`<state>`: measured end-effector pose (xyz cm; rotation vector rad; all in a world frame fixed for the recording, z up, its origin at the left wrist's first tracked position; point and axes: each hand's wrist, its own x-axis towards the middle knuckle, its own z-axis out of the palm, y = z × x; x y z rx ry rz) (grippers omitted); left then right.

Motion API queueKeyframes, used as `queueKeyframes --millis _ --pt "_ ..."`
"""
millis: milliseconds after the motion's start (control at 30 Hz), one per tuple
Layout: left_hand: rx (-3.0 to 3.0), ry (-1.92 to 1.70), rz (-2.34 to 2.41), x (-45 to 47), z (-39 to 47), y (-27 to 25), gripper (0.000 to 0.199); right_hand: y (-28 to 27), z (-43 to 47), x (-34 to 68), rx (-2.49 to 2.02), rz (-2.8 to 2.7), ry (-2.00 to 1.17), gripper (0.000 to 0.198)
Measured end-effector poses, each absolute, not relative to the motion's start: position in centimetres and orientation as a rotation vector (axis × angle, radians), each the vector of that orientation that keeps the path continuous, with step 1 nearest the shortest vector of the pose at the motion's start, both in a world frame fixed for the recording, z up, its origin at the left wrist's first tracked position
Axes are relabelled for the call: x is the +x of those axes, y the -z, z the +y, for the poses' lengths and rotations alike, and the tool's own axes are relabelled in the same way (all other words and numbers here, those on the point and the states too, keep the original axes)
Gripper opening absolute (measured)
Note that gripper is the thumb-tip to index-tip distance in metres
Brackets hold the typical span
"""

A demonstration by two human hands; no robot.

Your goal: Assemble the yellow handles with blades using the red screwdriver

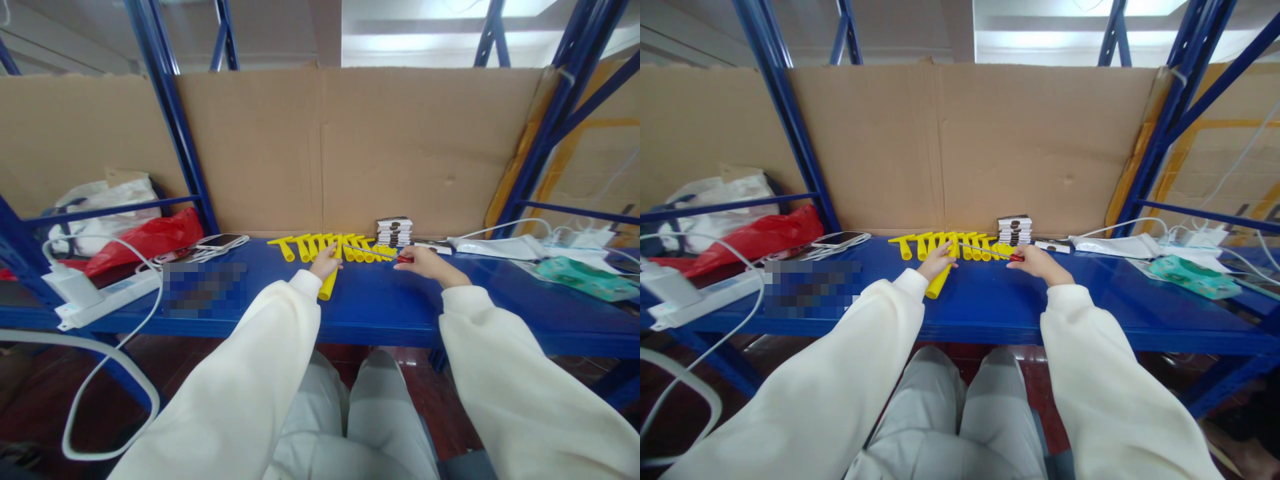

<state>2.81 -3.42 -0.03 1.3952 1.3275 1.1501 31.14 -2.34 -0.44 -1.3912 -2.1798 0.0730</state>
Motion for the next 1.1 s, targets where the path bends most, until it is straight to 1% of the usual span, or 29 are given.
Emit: queueKeyframes --millis 200,367,467,600,767,900,1100 --pt "1.411 -1.123 1.337 2.8 -3.4 0.1 0.078 1.1 -1.8 31.3 -1.412 -2.071 -0.001 0.031" --pt "1.417 -1.119 1.350 2.9 -3.7 -0.2 0.079 0.6 -2.3 31.2 -1.390 -2.180 -0.117 0.028" --pt "1.405 -1.119 1.362 3.0 -3.9 -0.3 0.081 0.4 -2.5 31.1 -1.362 -2.236 -0.156 0.031" --pt "1.386 -1.130 1.339 3.0 -3.9 -0.3 0.080 0.8 -2.0 31.1 -1.366 -2.155 -0.126 0.028" --pt "1.399 -1.144 1.316 2.9 -3.6 -0.1 0.080 1.4 -1.3 31.4 -1.419 -2.044 -0.048 0.029" --pt "1.398 -1.117 1.328 2.8 -3.5 -0.1 0.079 1.2 -1.7 31.5 -1.377 -2.092 -0.023 0.025" --pt "1.398 -1.118 1.354 2.8 -3.5 -0.2 0.077 0.7 -2.4 31.1 -1.345 -2.167 -0.126 0.033"
